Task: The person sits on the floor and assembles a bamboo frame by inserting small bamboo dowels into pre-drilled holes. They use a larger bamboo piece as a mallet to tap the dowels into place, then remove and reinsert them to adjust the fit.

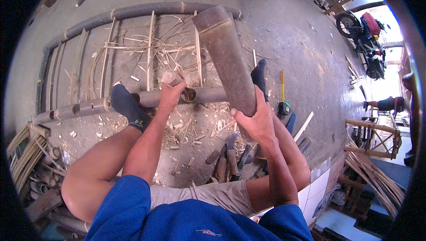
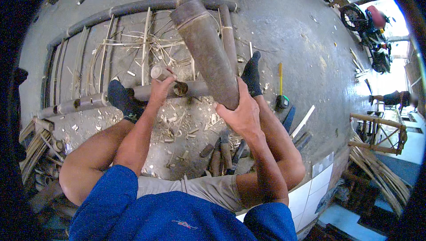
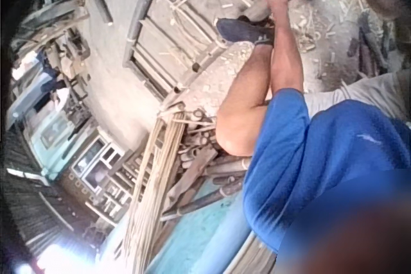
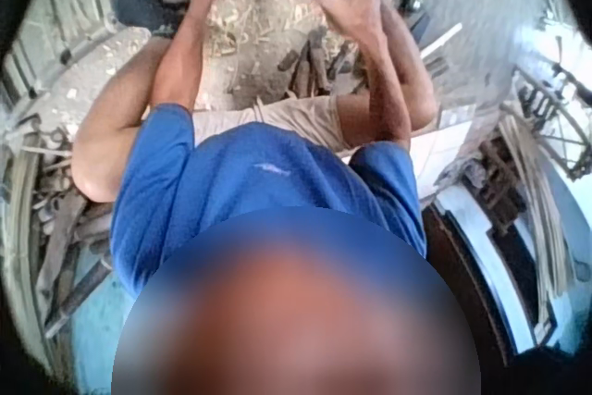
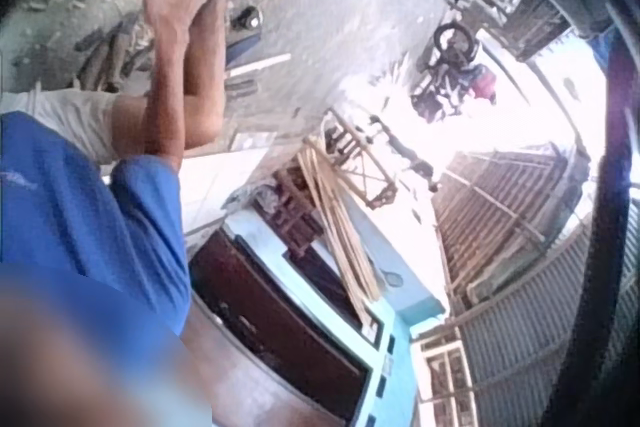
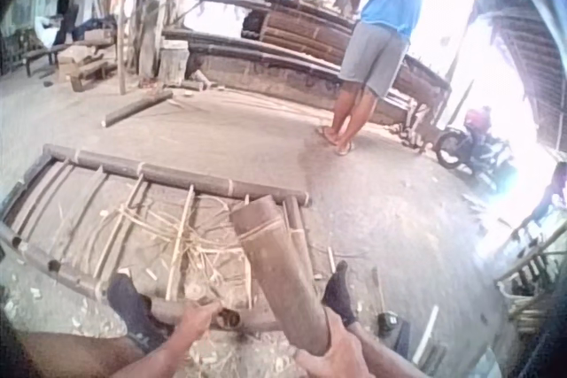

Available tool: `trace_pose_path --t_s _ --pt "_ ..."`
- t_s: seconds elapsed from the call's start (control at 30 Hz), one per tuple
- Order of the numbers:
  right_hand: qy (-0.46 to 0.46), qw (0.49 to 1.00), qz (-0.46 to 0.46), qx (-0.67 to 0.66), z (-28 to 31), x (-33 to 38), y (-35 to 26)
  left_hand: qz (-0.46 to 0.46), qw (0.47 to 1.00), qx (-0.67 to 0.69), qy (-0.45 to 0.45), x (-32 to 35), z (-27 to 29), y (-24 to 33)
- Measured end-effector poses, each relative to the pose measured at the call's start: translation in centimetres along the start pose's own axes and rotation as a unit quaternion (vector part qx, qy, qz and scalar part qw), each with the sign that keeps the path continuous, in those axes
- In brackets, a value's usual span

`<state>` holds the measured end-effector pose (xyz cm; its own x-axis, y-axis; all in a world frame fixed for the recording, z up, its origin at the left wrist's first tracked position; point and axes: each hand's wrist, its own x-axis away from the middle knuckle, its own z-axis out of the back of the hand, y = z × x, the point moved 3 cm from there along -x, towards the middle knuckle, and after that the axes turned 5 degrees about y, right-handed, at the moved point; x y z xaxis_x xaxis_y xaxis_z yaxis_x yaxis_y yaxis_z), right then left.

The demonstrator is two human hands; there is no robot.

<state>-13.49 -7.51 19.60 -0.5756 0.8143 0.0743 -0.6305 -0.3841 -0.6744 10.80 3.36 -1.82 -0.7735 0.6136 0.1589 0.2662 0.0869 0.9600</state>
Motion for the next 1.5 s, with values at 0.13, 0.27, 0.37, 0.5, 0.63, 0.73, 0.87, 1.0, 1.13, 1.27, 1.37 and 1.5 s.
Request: trace_pose_path --t_s 0.13,0.27,0.37,0.5,0.63,0.73,0.87,1.0,1.13,1.27,1.37,1.5 --pt "0.057 0.996 0.075 -0.009 0.1 -0.8 -1.1 0.014 0.994 -0.085 -0.073 -0.7 -0.5 0.0" --pt "0.081 0.99 0.106 -0.037 -0.8 -1.9 -2.7 0.04 0.989 -0.089 -0.111 -1.0 -1.3 -0.6" --pt "-0.021 0.992 0.065 0.11 -2.5 -3.6 -3.4 0.074 0.986 -0.065 -0.134 -1.8 -1.4 -1.0" --pt "-0.063 0.978 0.091 0.179 -2.8 -5.7 -4.1 0.043 0.979 -0.066 -0.188 -2.8 -1.7 -0.8" --pt "0.024 0.992 0.105 0.07 -2.5 -6.0 -4.6 0.093 0.965 -0.159 -0.188 -3.1 -1.5 -0.8" --pt "-0.172 0.954 0.031 0.242 -3.7 -4.7 -3.5 0.046 0.979 -0.046 -0.196 -2.2 -1.8 -1.0" --pt "-0.112 0.979 0.012 0.171 -2.2 -1.8 -1.9 -0.053 0.955 -0.119 -0.265 2.5 -2.8 -2.9" --pt "0.006 0.999 -0.031 -0.007 -1.5 2.3 0.4 -0.274 0.903 -0.266 -0.199 7.4 -5.3 -2.5" --pt "0.054 0.987 -0.086 -0.127 -1.1 5.7 2.4 -0.264 0.918 -0.259 -0.141 9.1 -7.9 -0.6" --pt "0.076 0.97 -0.116 -0.201 -0.7 8.0 3.5 -0.24 0.897 -0.341 -0.146 9.0 -8.6 0.2" --pt "0.08 0.956 -0.126 -0.254 -0.7 8.8 3.7 -0.197 0.901 -0.366 -0.122 9.0 -7.8 -0.1" --pt "0.079 0.951 -0.122 -0.272 -1.1 8.8 3.1 -0.205 0.919 -0.325 -0.086 9.0 -7.3 -0.1"
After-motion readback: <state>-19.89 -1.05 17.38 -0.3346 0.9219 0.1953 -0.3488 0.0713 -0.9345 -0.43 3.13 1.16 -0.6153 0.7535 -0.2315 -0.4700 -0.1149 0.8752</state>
